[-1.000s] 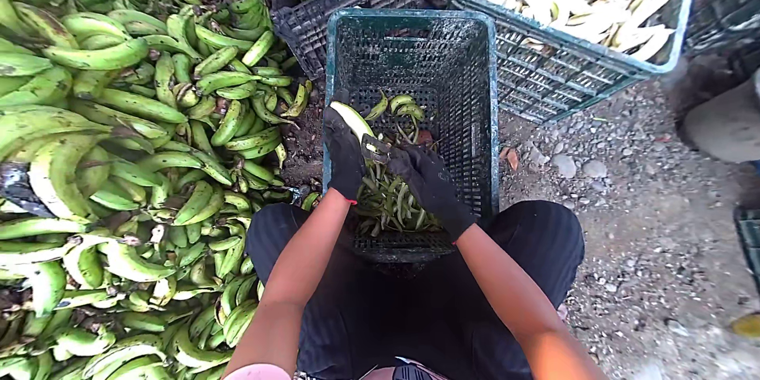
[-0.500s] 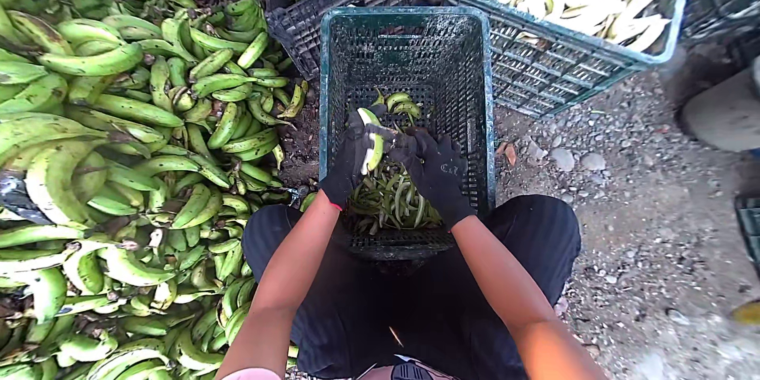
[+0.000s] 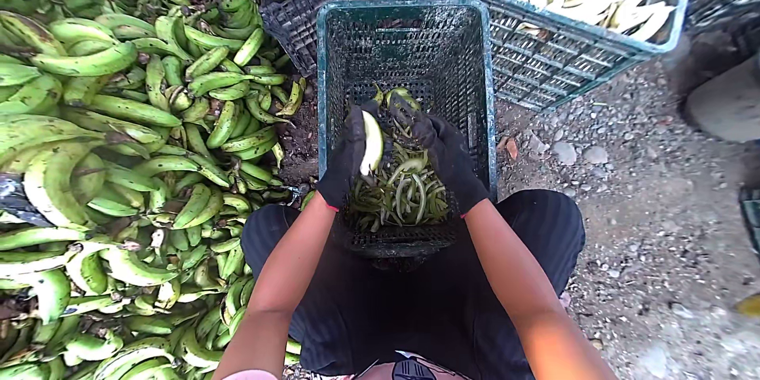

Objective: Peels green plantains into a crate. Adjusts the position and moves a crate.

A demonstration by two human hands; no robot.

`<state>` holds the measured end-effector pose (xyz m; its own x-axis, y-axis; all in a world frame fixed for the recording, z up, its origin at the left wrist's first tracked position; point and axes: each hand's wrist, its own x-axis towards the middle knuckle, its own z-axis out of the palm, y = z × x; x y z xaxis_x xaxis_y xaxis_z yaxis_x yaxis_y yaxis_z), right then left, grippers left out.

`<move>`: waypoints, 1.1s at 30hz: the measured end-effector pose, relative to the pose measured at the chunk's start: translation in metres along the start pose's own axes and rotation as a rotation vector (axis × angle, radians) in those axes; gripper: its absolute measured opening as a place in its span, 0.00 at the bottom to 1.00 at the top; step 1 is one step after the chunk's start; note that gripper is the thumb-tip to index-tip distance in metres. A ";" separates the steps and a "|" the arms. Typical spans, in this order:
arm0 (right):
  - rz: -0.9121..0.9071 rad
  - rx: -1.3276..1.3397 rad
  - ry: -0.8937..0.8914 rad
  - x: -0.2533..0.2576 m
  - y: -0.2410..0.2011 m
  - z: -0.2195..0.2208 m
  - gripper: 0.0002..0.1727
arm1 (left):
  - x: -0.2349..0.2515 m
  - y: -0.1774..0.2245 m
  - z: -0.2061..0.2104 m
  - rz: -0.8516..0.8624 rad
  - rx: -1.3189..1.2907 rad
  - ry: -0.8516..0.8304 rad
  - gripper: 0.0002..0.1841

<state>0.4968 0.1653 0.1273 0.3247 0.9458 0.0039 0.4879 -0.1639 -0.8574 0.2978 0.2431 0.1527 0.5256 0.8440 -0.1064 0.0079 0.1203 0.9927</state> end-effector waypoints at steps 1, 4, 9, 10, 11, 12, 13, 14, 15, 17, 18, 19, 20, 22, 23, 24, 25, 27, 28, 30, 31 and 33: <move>-0.015 -0.047 -0.014 -0.004 -0.004 0.005 0.40 | 0.003 0.002 0.002 0.040 -0.016 0.149 0.34; -0.016 -0.186 -0.045 -0.014 -0.017 0.018 0.45 | 0.004 0.009 0.008 0.138 0.074 0.413 0.31; -0.038 -0.324 -0.022 -0.021 -0.030 0.023 0.44 | 0.006 0.011 0.018 0.177 -0.211 0.625 0.28; -0.077 -0.360 -0.003 -0.022 -0.030 0.025 0.44 | 0.007 0.014 0.019 0.158 -0.304 0.669 0.26; -0.102 -0.397 0.004 -0.024 -0.030 0.026 0.44 | 0.007 0.016 0.019 0.133 -0.355 0.711 0.25; -0.119 -0.424 0.016 -0.024 -0.029 0.028 0.44 | 0.006 0.016 0.018 0.118 -0.354 0.734 0.25; -0.121 -0.440 0.023 -0.024 -0.028 0.030 0.46 | 0.006 0.015 0.018 0.106 -0.325 0.771 0.26; -0.110 -0.445 0.018 -0.024 -0.029 0.030 0.47 | 0.006 0.016 0.018 0.082 -0.289 0.809 0.27; -0.097 -0.440 0.018 -0.024 -0.029 0.030 0.47 | 0.005 0.018 0.020 0.051 -0.244 0.841 0.27; -0.040 -0.399 -0.007 -0.024 -0.035 0.028 0.43 | 0.001 0.021 0.024 0.031 -0.111 0.855 0.27; 0.000 -0.361 -0.027 -0.023 -0.037 0.026 0.42 | -0.002 0.021 0.026 0.062 -0.041 0.827 0.27; 0.020 -0.332 -0.044 -0.022 -0.038 0.024 0.43 | -0.003 0.021 0.026 0.100 0.007 0.785 0.28; 0.021 -0.316 -0.047 -0.022 -0.038 0.023 0.45 | -0.002 0.020 0.025 0.146 0.004 0.737 0.28; 0.022 -0.293 -0.051 -0.021 -0.037 0.020 0.46 | 0.004 0.018 0.020 0.182 -0.053 0.646 0.27; 0.030 -0.278 -0.053 -0.020 -0.037 0.019 0.43 | 0.005 0.017 0.018 0.167 -0.027 0.586 0.28; 0.048 -0.270 -0.061 -0.019 -0.036 0.018 0.40 | 0.004 0.015 0.019 0.152 0.024 0.534 0.28; 0.071 -0.276 -0.061 -0.016 -0.035 0.016 0.39 | 0.004 0.012 0.020 0.146 0.080 0.474 0.28; 0.091 -0.287 -0.049 -0.013 -0.034 0.011 0.42 | 0.002 0.008 0.020 0.157 0.165 0.346 0.29; 0.092 -0.291 -0.040 -0.013 -0.034 0.010 0.44 | 0.003 0.008 0.018 0.149 0.189 0.316 0.30; 0.073 -0.357 -0.010 -0.014 -0.034 0.011 0.46 | 0.003 0.004 0.015 0.126 0.201 0.295 0.32; 0.056 -0.403 0.009 -0.015 -0.033 0.013 0.47 | 0.002 0.002 0.012 0.122 0.210 0.291 0.32; 0.043 -0.428 0.019 -0.015 -0.034 0.014 0.46 | 0.004 -0.002 0.006 0.161 0.238 0.242 0.32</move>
<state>0.4640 0.1602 0.1487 0.3648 0.9310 -0.0144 0.7643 -0.3083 -0.5664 0.3055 0.2433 0.1509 0.3199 0.9448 0.0703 0.1537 -0.1249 0.9802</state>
